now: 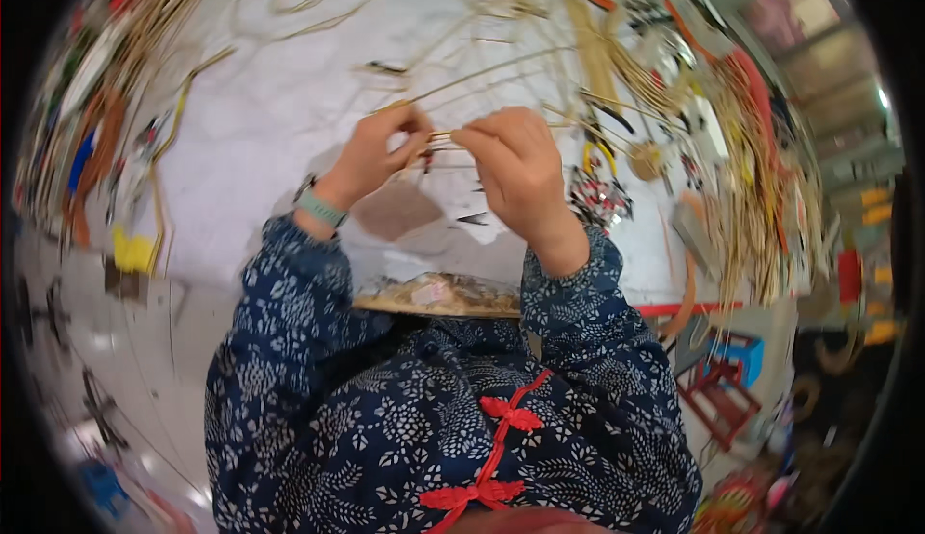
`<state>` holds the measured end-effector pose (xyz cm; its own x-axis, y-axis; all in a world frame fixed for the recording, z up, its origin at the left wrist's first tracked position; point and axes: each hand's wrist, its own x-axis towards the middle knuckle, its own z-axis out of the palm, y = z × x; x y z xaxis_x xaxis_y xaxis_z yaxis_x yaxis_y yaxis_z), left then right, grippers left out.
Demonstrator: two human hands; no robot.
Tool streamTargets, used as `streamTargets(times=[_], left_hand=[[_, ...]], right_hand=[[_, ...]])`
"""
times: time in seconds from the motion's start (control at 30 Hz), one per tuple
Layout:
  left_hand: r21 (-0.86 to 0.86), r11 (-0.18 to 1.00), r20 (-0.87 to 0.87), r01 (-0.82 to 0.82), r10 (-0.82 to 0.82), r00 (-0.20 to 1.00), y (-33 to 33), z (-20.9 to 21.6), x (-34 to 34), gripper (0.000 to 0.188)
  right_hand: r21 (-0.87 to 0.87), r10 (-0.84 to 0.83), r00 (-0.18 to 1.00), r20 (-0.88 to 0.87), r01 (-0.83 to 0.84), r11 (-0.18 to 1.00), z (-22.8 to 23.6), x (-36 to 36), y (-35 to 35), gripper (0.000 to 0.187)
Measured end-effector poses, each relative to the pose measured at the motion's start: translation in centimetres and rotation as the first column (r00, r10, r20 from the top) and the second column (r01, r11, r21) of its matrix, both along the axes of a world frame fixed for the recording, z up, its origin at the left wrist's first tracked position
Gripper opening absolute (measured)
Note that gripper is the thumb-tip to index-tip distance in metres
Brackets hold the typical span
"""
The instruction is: Assembling a bamboo frame for a lantern or decoration using bamboo sticks and glue.
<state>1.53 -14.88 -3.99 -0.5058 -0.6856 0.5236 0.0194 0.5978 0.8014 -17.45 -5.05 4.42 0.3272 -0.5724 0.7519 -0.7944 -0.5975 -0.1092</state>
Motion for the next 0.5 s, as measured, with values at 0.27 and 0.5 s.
streamTargets(times=[0.27,0.5], left_hand=[[0.268,0.955,0.01,0.126,-0.133,0.991,0.5,0.0,0.6,0.004],[0.214,0.975,-0.055,0.051,-0.04,0.998,1.0,-0.6,0.3,0.005]], right_hand=[[0.058,-0.619,0.566,0.544,0.711,0.7,-4.5,-17.1,5.7,0.017],[0.332,-0.955,0.275,0.113,0.895,0.297,-13.6,-38.0,3.5,0.055]])
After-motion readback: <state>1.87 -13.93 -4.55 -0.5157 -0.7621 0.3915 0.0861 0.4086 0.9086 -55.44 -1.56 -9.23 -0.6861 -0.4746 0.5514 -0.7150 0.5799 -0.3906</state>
